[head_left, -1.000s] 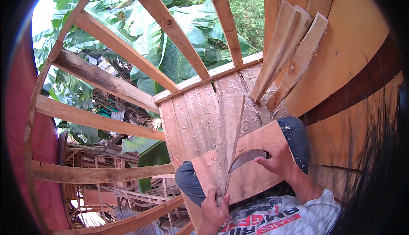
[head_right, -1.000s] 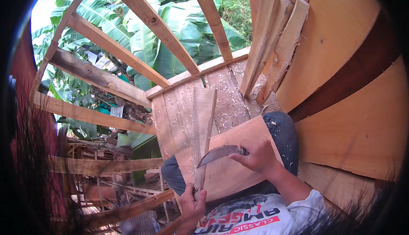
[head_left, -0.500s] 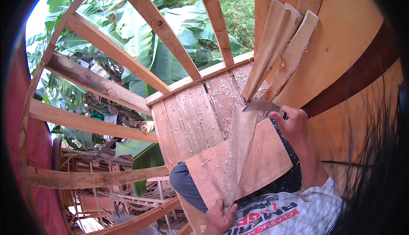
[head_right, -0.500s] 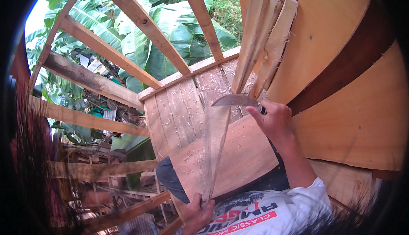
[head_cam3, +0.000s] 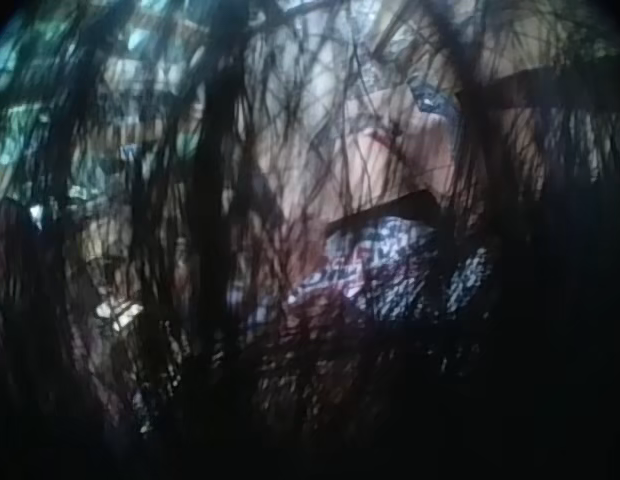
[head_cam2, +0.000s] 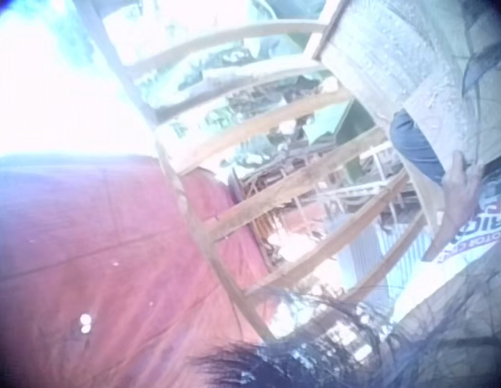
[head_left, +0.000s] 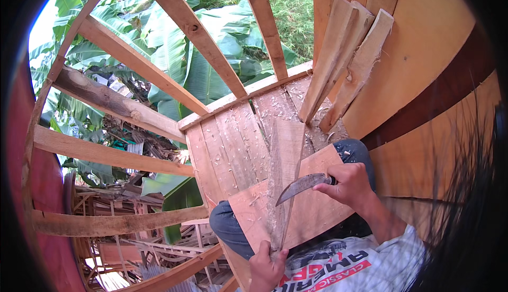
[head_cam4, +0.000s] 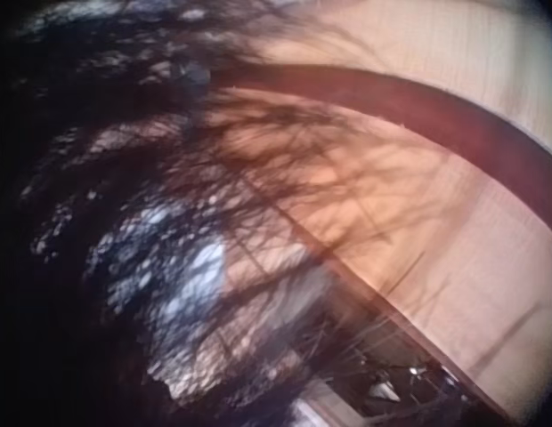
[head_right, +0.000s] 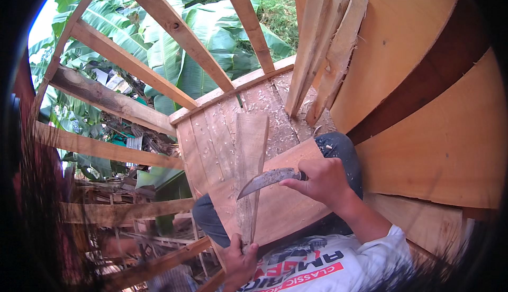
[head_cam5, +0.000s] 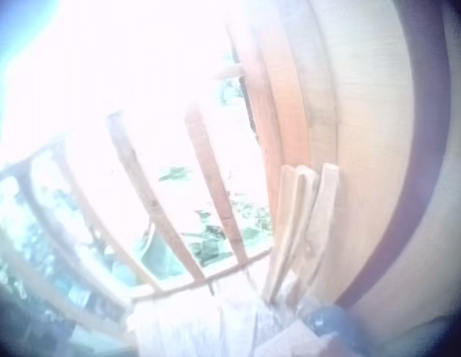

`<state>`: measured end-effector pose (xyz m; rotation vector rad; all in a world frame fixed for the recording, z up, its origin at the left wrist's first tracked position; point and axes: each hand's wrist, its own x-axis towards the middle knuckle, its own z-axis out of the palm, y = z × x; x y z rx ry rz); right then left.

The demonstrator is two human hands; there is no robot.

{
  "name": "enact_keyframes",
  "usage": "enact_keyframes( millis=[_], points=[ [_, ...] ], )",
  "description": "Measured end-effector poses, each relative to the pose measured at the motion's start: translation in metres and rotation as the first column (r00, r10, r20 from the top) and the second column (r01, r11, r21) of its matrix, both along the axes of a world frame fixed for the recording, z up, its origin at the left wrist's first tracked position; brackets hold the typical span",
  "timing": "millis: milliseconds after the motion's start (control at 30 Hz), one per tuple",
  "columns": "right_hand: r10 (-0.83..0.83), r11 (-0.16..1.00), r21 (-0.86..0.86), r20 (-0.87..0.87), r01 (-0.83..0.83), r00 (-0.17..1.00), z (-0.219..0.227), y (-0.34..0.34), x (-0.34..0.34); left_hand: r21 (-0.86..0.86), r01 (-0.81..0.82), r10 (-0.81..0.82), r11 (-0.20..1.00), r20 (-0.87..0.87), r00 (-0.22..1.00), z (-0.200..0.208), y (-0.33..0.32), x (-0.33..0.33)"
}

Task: The person is sitting cross-legged on a wooden platform, using a curved knife to shave and shape a long piece of wood. They hold the wood with their left hand and use the knife in their right hand to remove thin strips of wood, creating shavings that fall onto the platform.

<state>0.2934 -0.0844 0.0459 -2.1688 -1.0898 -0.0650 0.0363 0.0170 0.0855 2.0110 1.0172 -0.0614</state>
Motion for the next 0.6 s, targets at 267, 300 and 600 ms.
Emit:
enact_keyframes(
  millis=[267,300,600],
  points=[
    [-0.314,0.949,-0.034,0.019,0.314,0.949,0.002,-0.028,0.049,-0.236,-0.094,0.058,0.967,-0.156,0.986,0.003,-0.012,-0.009],
    [-0.230,0.973,-0.029,0.020,0.231,0.973,0.006,-0.028,0.042,-0.126,-0.087,0.080,0.988,-0.057,0.995,-0.002,-0.009,-0.010],
    [-0.005,1.000,0.009,-0.017,0.006,1.000,0.008,-0.014,-0.002,0.039,0.008,-0.004,0.999,-0.110,0.994,0.019,-0.007,0.019]
  ],
)
